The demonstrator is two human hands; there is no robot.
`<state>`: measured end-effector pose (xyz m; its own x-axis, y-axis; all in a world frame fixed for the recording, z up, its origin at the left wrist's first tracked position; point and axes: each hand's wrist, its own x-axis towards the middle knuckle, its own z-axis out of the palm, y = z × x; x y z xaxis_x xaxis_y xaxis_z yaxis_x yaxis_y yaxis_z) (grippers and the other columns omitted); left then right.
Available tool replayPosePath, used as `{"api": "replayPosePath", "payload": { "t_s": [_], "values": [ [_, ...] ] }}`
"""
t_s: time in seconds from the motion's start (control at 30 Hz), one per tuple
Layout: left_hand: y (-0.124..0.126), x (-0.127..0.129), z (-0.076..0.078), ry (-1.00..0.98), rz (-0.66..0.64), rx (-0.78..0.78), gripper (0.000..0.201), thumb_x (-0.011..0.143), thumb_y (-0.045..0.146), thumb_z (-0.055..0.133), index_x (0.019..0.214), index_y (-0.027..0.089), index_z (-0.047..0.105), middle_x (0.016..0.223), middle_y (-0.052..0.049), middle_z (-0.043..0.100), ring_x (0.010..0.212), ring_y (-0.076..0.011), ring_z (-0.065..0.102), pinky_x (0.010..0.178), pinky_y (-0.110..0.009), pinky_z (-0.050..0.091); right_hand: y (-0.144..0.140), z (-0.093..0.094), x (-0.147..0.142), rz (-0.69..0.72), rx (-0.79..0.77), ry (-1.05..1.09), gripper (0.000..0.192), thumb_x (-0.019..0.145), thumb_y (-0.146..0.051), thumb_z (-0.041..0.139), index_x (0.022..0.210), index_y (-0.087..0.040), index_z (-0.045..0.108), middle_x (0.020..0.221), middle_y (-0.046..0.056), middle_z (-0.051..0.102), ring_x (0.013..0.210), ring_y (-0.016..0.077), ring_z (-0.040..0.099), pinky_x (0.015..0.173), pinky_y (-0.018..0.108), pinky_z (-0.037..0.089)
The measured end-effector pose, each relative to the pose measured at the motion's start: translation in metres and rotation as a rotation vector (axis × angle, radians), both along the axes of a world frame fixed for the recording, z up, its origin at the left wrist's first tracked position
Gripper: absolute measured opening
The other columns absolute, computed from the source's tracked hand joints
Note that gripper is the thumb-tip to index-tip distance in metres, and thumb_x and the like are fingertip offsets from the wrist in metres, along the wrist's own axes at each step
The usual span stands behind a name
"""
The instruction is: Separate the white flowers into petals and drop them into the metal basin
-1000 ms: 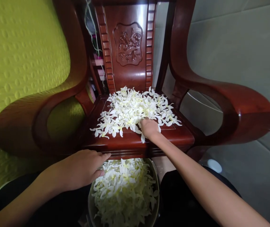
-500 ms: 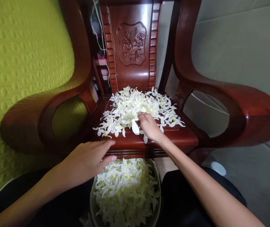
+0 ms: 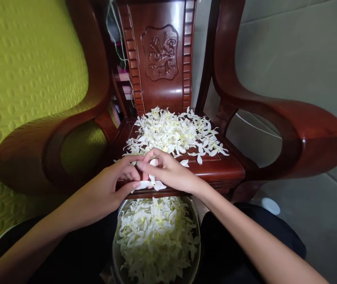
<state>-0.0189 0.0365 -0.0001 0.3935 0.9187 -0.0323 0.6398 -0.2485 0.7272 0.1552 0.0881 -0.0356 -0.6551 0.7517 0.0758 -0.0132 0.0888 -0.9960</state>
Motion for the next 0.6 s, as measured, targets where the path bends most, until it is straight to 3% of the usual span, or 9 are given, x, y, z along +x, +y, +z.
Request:
{"api": "replayPosePath", "payload": {
  "t_s": [0.1, 0.23, 0.4, 0.5, 0.6],
  "values": [
    [0.001, 0.0, 0.002, 0.045, 0.067, 0.037, 0.034, 0.084, 0.017, 0.046, 0.118, 0.021, 0.046, 0.082, -0.001, 0.061, 0.076, -0.0166, 0.058, 0.071, -0.029, 0.044, 0.001, 0.004, 0.002, 0.023, 0.053, 0.057, 0.026, 0.079, -0.028, 0.069, 0.094, -0.018, 0.05, 0.077, -0.002, 0.058, 0.066, 0.009, 0.051, 0.06, 0.021, 0.041],
    [-0.001, -0.002, 0.007, 0.145, 0.045, 0.019, 0.016, 0.088, 0.027, 0.044, 0.096, 0.019, 0.055, 0.081, -0.002, 0.061, 0.074, -0.0175, 0.056, 0.067, -0.029, 0.043, -0.002, 0.007, 0.001, 0.004, -0.029, 0.109, 0.018, 0.079, -0.023, 0.069, 0.088, -0.016, 0.055, 0.07, -0.004, 0.053, 0.061, 0.0072, 0.046, 0.054, 0.019, 0.035],
    [-0.001, -0.002, 0.009, 0.167, 0.061, -0.009, 0.024, 0.09, 0.031, 0.04, 0.08, 0.018, 0.058, 0.073, 0.0, 0.061, 0.068, -0.0159, 0.054, 0.063, -0.027, 0.04, -0.004, 0.01, 0.001, -0.024, -0.165, 0.139, 0.019, 0.076, -0.024, 0.071, 0.085, -0.016, 0.056, 0.074, -0.002, 0.058, 0.062, 0.0069, 0.052, 0.055, 0.018, 0.039],
    [0.001, -0.003, 0.011, 0.105, 0.094, 0.014, 0.023, 0.09, 0.027, 0.041, 0.079, 0.018, 0.059, 0.071, 0.001, 0.061, 0.066, -0.0145, 0.055, 0.061, -0.025, 0.04, -0.003, 0.011, 0.001, -0.005, -0.091, 0.153, 0.035, 0.064, -0.016, 0.08, 0.088, -0.017, 0.054, 0.077, -0.003, 0.06, 0.066, 0.0094, 0.056, 0.061, 0.022, 0.045],
    [0.001, -0.003, 0.014, 0.051, 0.097, 0.025, 0.021, 0.09, 0.025, 0.042, 0.08, 0.018, 0.06, 0.073, 0.002, 0.063, 0.067, -0.0134, 0.057, 0.062, -0.024, 0.041, -0.002, 0.012, 0.001, -0.01, 0.033, 0.143, 0.034, 0.065, -0.013, 0.078, 0.088, -0.017, 0.054, 0.076, -0.002, 0.061, 0.07, 0.0115, 0.059, 0.066, 0.025, 0.048]
  ]
}}
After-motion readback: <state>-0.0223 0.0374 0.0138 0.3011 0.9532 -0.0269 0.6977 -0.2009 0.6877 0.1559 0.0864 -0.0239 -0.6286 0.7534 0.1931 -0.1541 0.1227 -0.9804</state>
